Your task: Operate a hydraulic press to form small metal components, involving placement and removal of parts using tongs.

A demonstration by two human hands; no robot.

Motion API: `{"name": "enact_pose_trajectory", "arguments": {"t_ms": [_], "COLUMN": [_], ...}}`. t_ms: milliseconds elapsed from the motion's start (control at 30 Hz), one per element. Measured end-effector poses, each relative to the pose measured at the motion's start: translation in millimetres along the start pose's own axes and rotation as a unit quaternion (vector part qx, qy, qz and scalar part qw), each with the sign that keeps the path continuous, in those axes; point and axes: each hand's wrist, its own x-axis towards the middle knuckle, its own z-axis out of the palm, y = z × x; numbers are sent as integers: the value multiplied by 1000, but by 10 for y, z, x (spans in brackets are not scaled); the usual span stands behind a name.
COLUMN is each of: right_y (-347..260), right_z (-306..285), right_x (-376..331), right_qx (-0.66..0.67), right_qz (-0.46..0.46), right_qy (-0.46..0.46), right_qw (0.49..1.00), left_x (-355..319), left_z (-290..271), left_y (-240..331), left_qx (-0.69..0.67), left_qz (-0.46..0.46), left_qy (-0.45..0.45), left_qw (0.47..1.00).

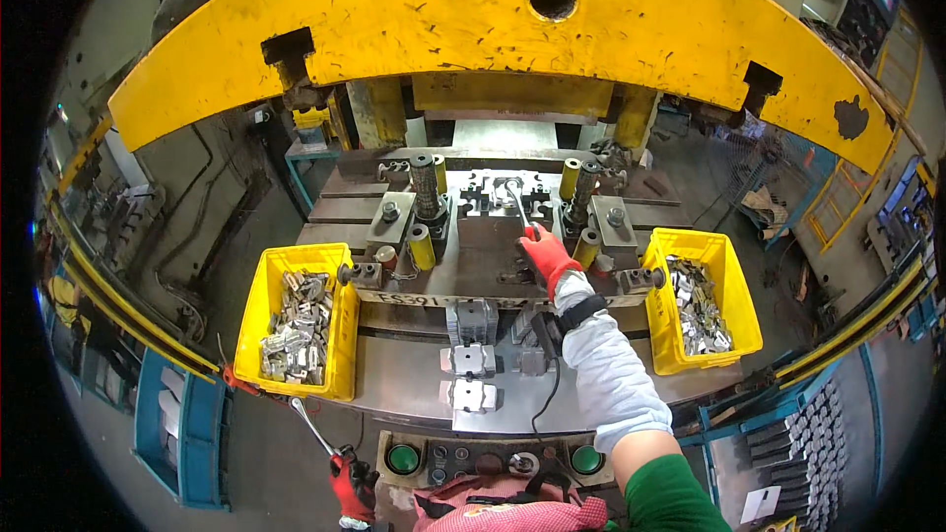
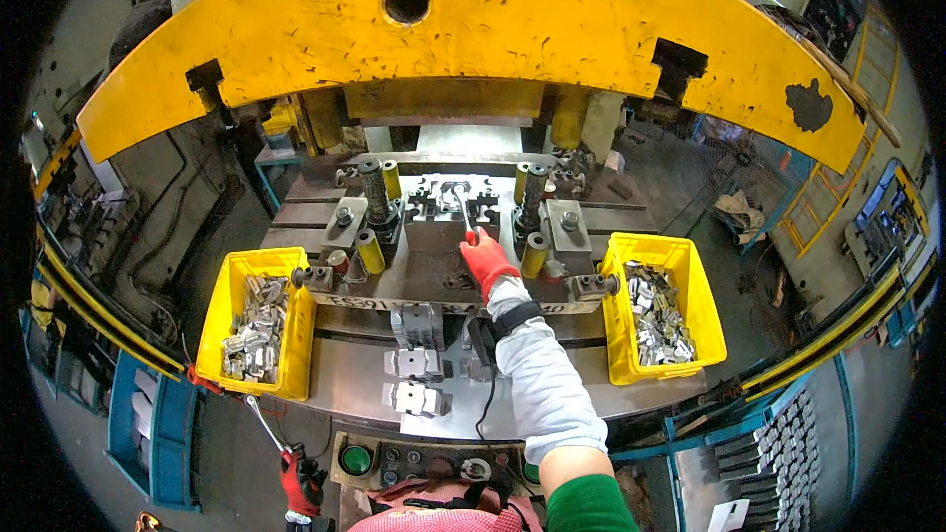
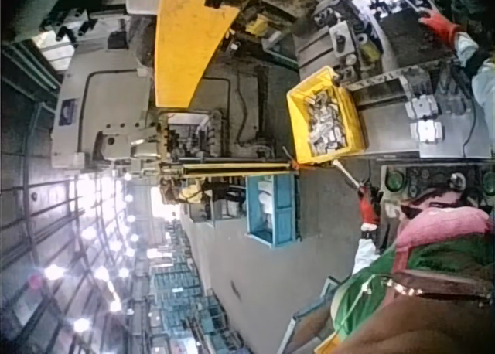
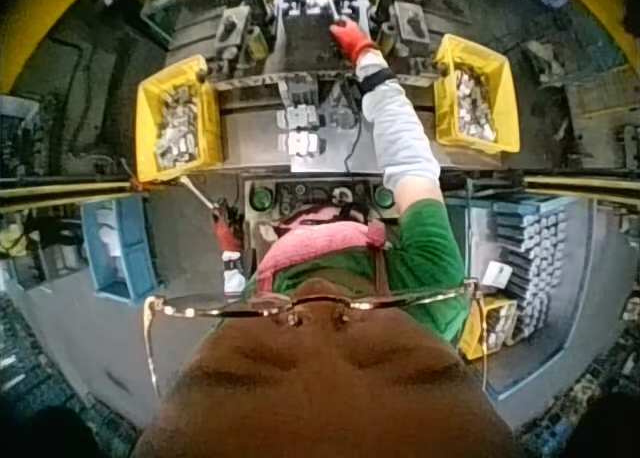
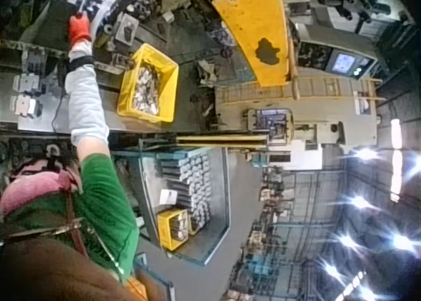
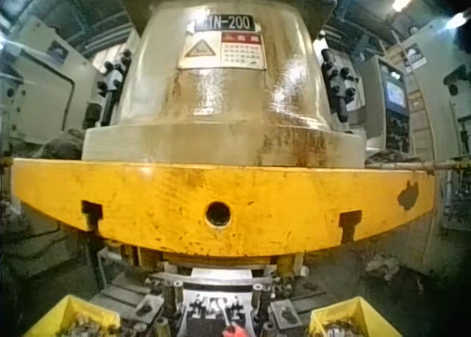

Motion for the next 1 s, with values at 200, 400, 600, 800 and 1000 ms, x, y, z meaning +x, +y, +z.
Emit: {"name": "enact_pose_trajectory", "arguments": {"t_ms": [200, 400, 600, 800, 1000], "right_y": [-101, 88, 600, 300, -101], "right_z": [-183, -783, -1433, -1145, -500], "right_x": [-23, -1138, -2491, -2185, -898], "right_qx": [-89, 354, 263, 244, 54], "right_qz": [-26, -27, 98, 97, -98], "right_qy": [-27, -23, 215, 113, 12], "right_qw": [995, 935, 935, 958, 994], "left_x": [145, 232, 504, 764, 691], "left_z": [-2, -314, -588, -611, -561], "left_y": [-151, -557, -1019, -958, -796], "left_qx": [11, 49, 119, 102, 142], "left_qz": [-6, -10, -145, -112, -93], "left_qy": [-8, 25, -6, -42, -4], "left_qw": [1000, 998, 982, 988, 985]}}
